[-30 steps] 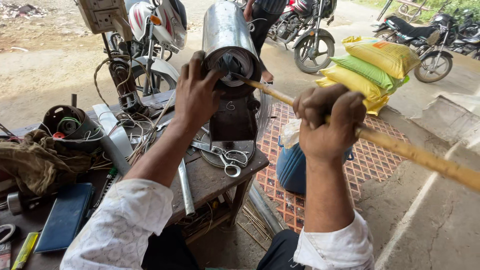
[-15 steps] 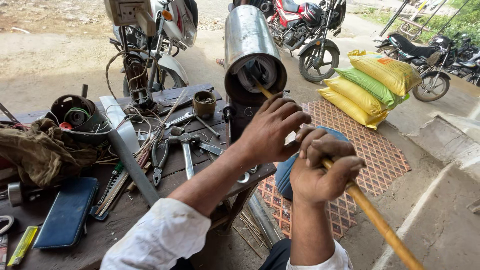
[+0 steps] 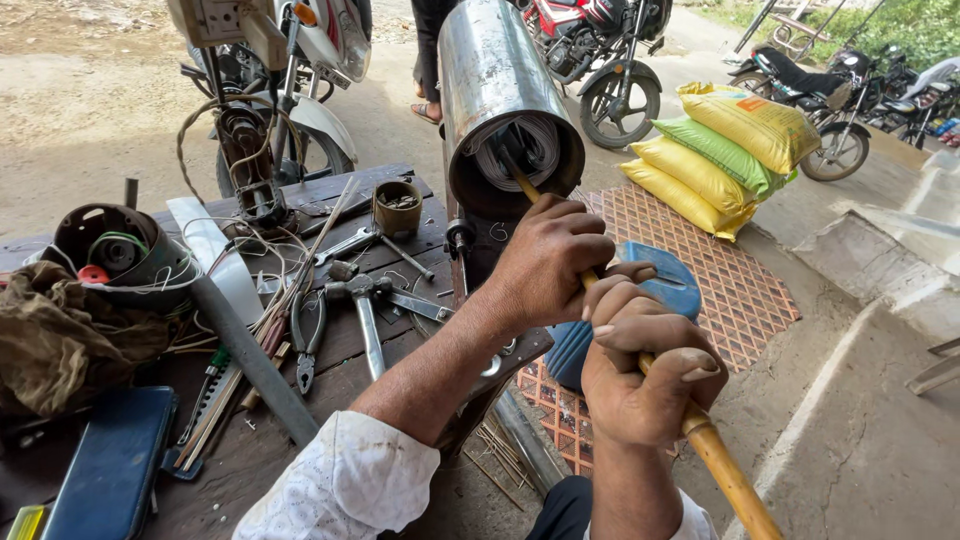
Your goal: The person winds white wire onto a rotating metal drum mounted on a bench machine, guiding and pressing the coils with a long bamboo stick while steadying the drum with the other hand. They reposition the wire by hand, keep winding, then lift the drum off the machine at the end.
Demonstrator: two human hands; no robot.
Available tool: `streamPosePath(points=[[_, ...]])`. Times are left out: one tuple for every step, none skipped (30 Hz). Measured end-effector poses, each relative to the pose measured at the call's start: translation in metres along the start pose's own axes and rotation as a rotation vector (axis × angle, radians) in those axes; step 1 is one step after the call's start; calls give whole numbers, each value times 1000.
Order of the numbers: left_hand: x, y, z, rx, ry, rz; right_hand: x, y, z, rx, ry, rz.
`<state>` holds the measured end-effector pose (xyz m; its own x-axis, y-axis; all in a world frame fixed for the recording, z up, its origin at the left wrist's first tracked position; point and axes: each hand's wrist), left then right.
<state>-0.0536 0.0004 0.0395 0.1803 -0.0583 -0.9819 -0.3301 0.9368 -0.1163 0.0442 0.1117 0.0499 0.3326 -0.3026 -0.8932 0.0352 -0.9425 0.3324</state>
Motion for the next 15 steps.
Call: streamPosePath(points=[[1, 0, 1, -10, -25, 18, -2, 2, -3, 13, 23, -22], [2, 1, 2, -20, -50, 39, -4, 4, -7, 34, 32, -39], [2, 1, 3, -33, -76, 64, -6, 6, -9, 55, 40, -55], [2, 2, 4, -5, -102, 90, -7, 9, -11, 80, 37, -67], [0, 2, 3, 22, -128, 115, -9, 13, -8, 81, 29, -59], [-2, 3, 3, 51, -147, 140, -10, 16, -6, 81, 21, -51], [-7, 3, 0, 44, -145, 113, -14, 20, -1, 60, 8, -22], [-12, 3, -3, 39, -145, 82, -17, 22, 2, 41, -2, 9], [-17, 3, -5, 37, -138, 53, -21, 21, 4, 2, 51, 40], [-22, 4, -7, 43, -95, 73, -29, 20, 8, -45, 95, 69], [-26, 5, -8, 47, -53, 99, -30, 18, 8, -67, 118, 60], [-27, 4, -7, 52, -19, 125, -31, 16, 8, -88, 140, 51], [-25, 4, -4, 40, -43, 108, -29, 13, 4, -75, 139, 16], [-22, 2, -1, 30, -69, 91, -24, 11, 1, -65, 119, -24], [-16, 0, 3, 17, -95, 76, -19, 8, -3, -55, 99, -64]])
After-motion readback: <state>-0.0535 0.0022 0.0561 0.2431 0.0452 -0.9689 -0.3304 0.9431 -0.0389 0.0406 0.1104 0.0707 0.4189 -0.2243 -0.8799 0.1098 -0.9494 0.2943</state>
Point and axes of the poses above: each hand's wrist, its own x-axis away from the middle knuckle, its own y-axis out of the palm, z = x × y, and after that the axes turned 15 degrees about z, right-handed
